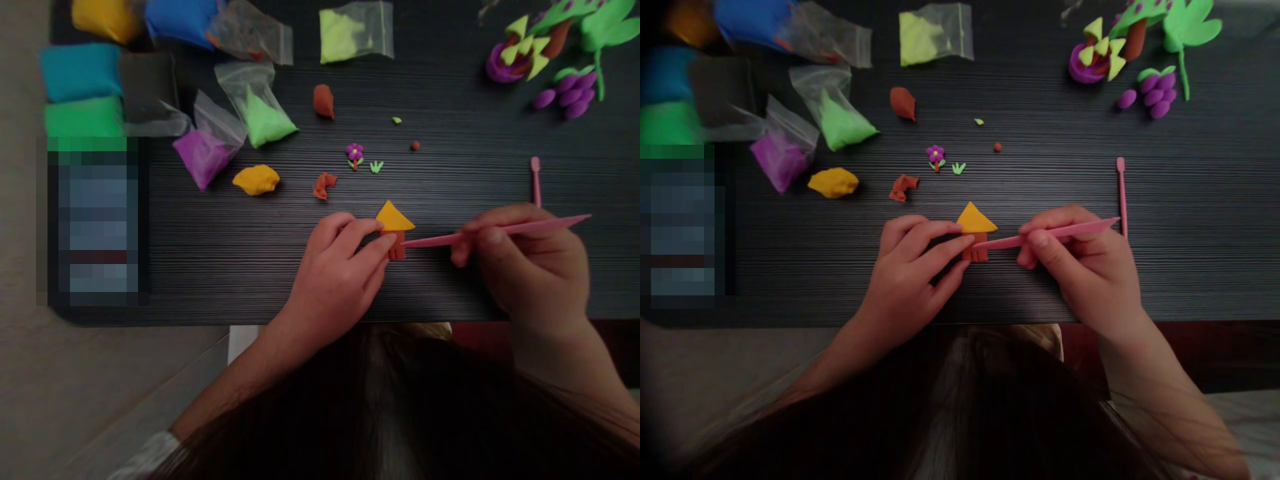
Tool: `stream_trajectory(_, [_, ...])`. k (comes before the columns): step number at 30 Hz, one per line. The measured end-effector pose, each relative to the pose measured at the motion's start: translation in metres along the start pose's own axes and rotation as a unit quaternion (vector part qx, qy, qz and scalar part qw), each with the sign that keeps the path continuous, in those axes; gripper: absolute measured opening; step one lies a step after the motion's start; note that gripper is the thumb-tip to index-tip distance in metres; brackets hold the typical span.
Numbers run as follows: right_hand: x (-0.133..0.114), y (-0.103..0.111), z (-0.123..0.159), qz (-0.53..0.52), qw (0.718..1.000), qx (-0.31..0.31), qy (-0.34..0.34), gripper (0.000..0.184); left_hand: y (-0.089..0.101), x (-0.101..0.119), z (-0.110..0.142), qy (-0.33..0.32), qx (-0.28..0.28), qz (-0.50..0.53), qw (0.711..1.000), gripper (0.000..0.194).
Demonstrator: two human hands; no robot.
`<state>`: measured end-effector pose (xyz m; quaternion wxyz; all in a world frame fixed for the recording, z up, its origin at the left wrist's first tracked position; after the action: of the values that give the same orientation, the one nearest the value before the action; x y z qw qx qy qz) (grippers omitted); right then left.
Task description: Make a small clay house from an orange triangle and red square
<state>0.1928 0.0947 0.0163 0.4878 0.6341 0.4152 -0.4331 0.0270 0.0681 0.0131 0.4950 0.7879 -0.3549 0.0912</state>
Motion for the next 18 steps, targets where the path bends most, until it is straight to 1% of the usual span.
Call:
stream_trajectory(3, [-0.007, -0.008, 0.004, 0.077, 0.996, -0.014, 0.054, 0.010, 0.002, -0.001, 0.000, 0.009, 0.011, 0.004, 1.000, 0.028])
stream_trajectory(6, [-0.011, -0.010, 0.007, 0.107, 0.990, -0.012, 0.093, 0.008, 0.003, -0.002, 0.000, 0.012, 0.016, 0.008, 1.000, 0.027])
stream_trajectory(8, [-0.011, -0.011, 0.007, 0.117, 0.988, -0.011, 0.104, 0.008, 0.003, -0.002, 0.000, 0.013, 0.016, 0.008, 1.000, 0.025])
stream_trajectory(13, [-0.015, -0.016, 0.009, 0.135, 0.981, -0.029, 0.138, 0.009, 0.004, -0.002, -0.002, 0.012, 0.019, 0.011, 1.000, 0.024])
stream_trajectory(16, [-0.015, -0.015, 0.008, 0.129, 0.983, -0.018, 0.132, 0.009, 0.006, -0.001, -0.002, 0.010, 0.022, 0.022, 0.999, 0.022])
stream_trajectory(18, [-0.015, -0.015, 0.008, 0.125, 0.983, -0.022, 0.130, 0.009, 0.007, -0.002, -0.002, 0.016, 0.022, 0.029, 0.999, 0.020])
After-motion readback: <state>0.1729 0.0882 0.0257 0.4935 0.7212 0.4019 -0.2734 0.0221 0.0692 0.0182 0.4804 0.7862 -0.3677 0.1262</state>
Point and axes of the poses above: each hand's wrist, its own z-axis away from the middle knuckle, its own y-axis out of the back of the hand, x = y × z, the point moved 8 cm from there along -z, towards the middle knuckle, and after that the axes turned 15 degrees about x, right-handed, at the moved point
